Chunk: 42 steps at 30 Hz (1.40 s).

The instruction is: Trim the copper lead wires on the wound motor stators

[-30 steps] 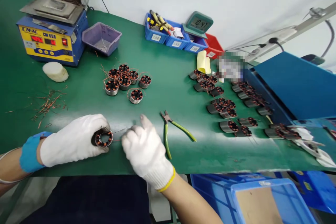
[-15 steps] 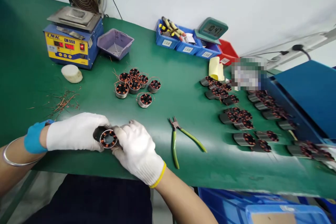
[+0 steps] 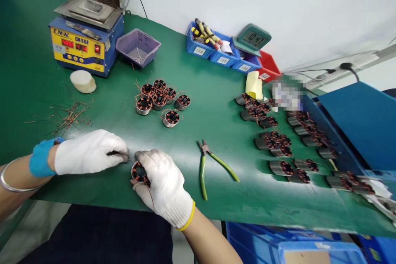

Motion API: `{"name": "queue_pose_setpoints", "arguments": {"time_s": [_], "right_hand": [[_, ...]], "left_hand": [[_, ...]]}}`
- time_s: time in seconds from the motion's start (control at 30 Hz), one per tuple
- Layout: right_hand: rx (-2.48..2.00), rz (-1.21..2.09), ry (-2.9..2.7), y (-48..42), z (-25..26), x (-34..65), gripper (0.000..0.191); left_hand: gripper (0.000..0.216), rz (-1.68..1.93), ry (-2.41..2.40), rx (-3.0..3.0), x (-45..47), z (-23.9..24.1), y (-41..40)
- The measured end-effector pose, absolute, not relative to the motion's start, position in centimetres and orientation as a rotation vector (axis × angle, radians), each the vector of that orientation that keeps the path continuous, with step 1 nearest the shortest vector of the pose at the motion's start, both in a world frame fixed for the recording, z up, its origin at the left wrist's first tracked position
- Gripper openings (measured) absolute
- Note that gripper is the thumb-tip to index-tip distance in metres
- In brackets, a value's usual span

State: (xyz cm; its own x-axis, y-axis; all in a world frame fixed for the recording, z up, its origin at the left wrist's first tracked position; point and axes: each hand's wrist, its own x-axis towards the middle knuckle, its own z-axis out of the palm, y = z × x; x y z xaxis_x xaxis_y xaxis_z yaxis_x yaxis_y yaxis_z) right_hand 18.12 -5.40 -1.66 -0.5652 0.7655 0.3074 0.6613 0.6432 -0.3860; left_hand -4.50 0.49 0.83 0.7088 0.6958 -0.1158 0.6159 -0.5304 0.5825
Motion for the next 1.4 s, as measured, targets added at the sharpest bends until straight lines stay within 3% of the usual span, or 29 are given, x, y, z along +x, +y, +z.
{"name": "queue_pose_setpoints", "arguments": {"time_s": [0.17,0.23,0.43,0.63,0.73,0.83,0.93,1.03,1.13,1.23,1.27,1.4], "right_hand": [[-1.121,0.396,-2.370,-6.3,-2.0,19.0,0.047],[-1.125,0.410,-2.349,-6.6,-2.2,19.1,0.052],[-1.148,0.455,-2.271,-6.9,-2.6,19.0,0.078],[-1.014,0.458,-2.330,-6.8,-2.1,19.1,0.072],[-1.055,0.503,-2.304,-6.7,-2.1,18.9,0.071],[-1.099,0.532,-2.289,-6.6,-2.0,18.9,0.072],[-1.157,0.519,-2.298,-6.3,-1.4,19.8,0.093],[-1.182,0.529,-2.336,-6.4,-0.5,21.1,0.109],[-1.249,0.594,-2.359,-6.9,0.2,21.4,0.090],[-1.281,0.606,-2.318,-7.2,0.2,20.7,0.026],[-1.247,0.616,-2.312,-7.1,0.1,20.4,0.016],[-1.140,0.767,-2.299,-5.9,0.0,20.8,0.024]], "left_hand": [[0.024,0.498,1.532,2.184,-6.1,2.3,1.7],[0.024,0.635,1.505,2.006,-6.1,3.0,1.6],[0.027,0.204,1.003,2.274,-2.8,1.5,-1.0],[0.028,0.099,0.786,2.327,-3.6,0.5,0.0],[0.025,0.266,1.207,2.264,-5.9,2.3,1.7],[0.027,0.669,1.723,2.112,-6.5,4.2,1.3],[0.028,0.824,1.231,2.343,-4.3,4.4,-1.5],[0.054,0.503,0.842,2.507,-1.6,2.7,-4.2],[0.043,0.373,0.926,2.545,-0.3,0.6,-4.8],[0.038,0.290,1.010,2.597,-0.4,-0.1,-4.1],[0.035,0.244,1.045,2.601,-0.5,0.1,-3.9],[0.019,0.056,1.130,2.585,-0.8,1.4,-3.6]]}}
